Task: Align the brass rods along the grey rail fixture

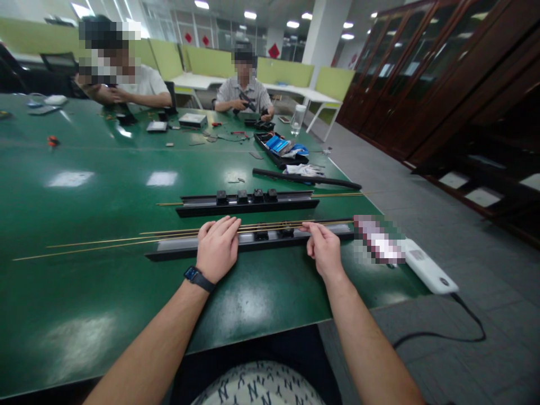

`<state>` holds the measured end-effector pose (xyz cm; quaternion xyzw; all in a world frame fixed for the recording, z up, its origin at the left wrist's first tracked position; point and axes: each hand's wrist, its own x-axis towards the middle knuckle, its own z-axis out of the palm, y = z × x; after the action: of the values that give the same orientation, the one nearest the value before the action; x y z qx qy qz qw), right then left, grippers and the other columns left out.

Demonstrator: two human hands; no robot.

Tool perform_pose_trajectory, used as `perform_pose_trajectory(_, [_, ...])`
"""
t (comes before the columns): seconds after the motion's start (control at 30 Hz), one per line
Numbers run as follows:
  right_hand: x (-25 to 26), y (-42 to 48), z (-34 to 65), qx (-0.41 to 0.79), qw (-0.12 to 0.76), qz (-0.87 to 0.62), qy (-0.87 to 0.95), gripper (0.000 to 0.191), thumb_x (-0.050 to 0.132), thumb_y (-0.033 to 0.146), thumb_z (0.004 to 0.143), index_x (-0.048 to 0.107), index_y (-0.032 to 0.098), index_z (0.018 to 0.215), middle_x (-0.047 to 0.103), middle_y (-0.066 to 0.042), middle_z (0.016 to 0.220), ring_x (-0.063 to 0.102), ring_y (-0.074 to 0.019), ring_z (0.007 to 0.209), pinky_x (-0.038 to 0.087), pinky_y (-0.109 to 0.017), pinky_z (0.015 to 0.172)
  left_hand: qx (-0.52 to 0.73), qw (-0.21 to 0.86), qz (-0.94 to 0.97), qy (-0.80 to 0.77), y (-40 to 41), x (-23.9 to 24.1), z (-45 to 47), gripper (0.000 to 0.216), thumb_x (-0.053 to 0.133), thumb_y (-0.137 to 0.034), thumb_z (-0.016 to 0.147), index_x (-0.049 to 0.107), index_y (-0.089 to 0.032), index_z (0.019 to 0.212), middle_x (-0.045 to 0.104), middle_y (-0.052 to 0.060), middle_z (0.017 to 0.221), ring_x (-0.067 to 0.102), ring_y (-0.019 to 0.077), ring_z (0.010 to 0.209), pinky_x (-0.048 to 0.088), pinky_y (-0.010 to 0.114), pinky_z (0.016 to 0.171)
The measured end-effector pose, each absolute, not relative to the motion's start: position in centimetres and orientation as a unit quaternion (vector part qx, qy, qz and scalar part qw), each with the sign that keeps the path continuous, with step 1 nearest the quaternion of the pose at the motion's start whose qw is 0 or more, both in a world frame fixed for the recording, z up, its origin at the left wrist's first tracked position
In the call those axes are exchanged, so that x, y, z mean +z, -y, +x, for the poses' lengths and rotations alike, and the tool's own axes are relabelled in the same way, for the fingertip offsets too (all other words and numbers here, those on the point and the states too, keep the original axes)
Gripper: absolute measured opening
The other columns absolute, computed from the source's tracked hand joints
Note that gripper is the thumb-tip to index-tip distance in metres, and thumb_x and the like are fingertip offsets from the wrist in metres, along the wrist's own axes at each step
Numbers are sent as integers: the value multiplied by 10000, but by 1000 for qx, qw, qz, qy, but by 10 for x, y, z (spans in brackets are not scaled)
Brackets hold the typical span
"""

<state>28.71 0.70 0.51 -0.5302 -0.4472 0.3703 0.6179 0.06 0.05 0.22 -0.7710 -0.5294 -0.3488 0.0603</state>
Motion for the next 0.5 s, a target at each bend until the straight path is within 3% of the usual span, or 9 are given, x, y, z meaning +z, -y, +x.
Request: perform_pose_trajectory(0.5, [3, -9, 290, 367, 643, -534, 408, 391, 729, 525, 889, 786, 153, 997, 820, -115, 978, 458, -45, 347, 222, -198, 297, -350, 62, -772, 527, -1, 2, 0, 387, 506, -213, 1026, 713, -247, 1351, 754, 91, 1377, 673, 283, 1334, 397, 509, 1143])
